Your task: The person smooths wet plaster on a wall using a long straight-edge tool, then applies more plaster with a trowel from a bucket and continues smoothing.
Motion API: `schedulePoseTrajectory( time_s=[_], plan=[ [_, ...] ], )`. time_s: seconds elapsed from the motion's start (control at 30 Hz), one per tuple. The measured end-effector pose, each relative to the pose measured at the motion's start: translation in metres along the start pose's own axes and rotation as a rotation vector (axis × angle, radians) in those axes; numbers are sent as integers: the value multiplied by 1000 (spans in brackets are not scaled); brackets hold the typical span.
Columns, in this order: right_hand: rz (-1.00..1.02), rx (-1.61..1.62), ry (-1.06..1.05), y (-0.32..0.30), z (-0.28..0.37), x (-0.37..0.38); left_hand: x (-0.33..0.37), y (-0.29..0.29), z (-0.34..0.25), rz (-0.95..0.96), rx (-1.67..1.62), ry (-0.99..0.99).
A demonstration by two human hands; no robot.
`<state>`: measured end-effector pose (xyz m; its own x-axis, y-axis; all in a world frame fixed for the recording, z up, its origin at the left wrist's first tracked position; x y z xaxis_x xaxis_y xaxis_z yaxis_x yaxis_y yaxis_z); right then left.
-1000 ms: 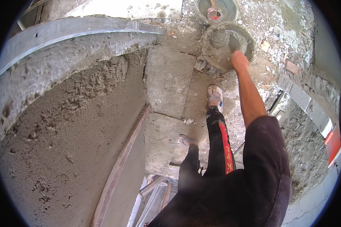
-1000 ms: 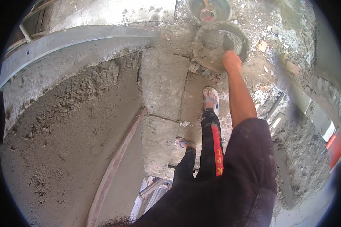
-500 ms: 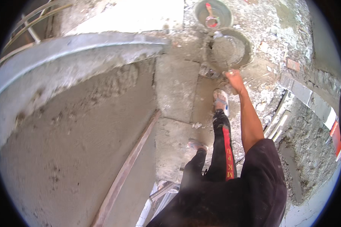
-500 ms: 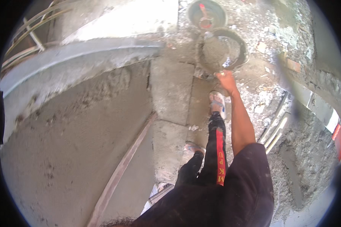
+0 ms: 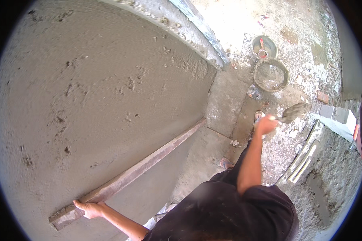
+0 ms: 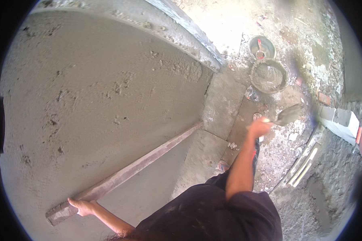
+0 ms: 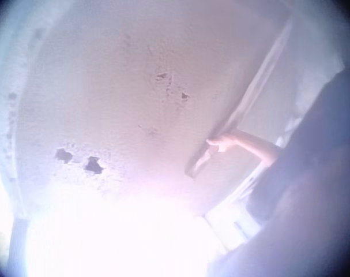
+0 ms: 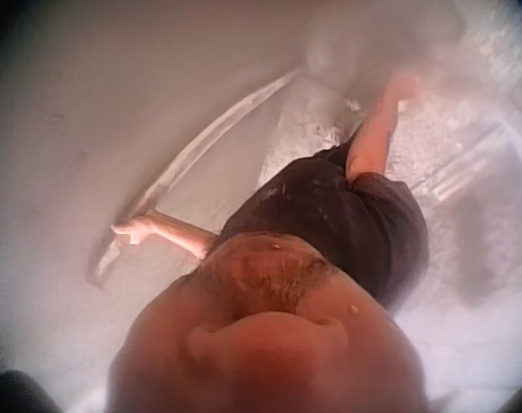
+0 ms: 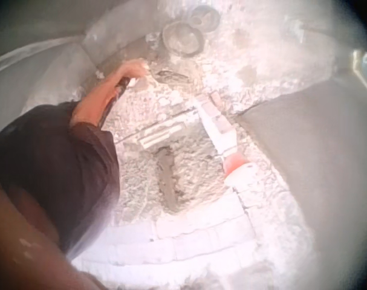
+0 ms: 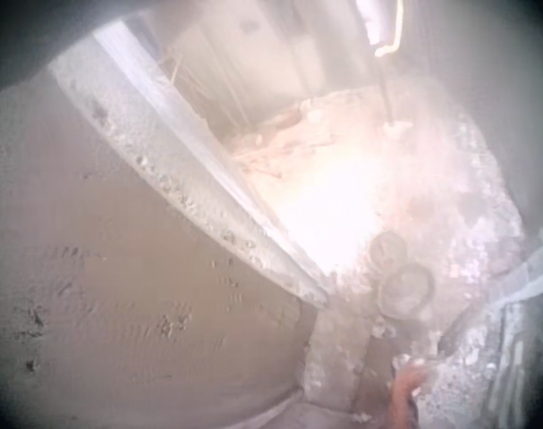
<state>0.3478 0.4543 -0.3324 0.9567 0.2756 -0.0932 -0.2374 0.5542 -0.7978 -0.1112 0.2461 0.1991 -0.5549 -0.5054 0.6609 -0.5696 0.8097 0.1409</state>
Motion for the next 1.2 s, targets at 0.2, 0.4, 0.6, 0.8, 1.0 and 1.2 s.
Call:
schedulePoseTrajectory(
  time_s=[0.2, 0.4, 0.6, 0.8, 1.0, 1.2],
  plan=[
    [877, 591, -245, -79, 220, -211, -15, 33, 13, 69, -31, 19],
    [994, 781, -321, -65, 193, -128, 12, 8, 10, 66, 78, -84],
    [661, -432, -656, 113, 6, 156, 14, 6, 14, 106, 48, 6],
    [666, -616, -523, 279, -32, 264, -29, 14, -27, 108, 140, 39],
    [925, -470, -813, 334, -96, 242, 33, 26, -10, 277, 161, 114],
    [1095, -41, -397, 184, -66, 217, -19, 18, -23, 265, 202, 30]
  ],
)
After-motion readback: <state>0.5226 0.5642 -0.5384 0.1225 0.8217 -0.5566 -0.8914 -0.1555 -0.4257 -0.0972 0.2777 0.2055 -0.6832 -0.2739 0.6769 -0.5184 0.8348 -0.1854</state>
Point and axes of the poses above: each hand's wrist, its own x-axis towards the middle knuckle, its own y-axis out of the palm, z = x × y, the point moved 1 cm from there along x, towards the middle knuckle, and after that the axes turned 5 degrees about -z, right-handed, at the moved point
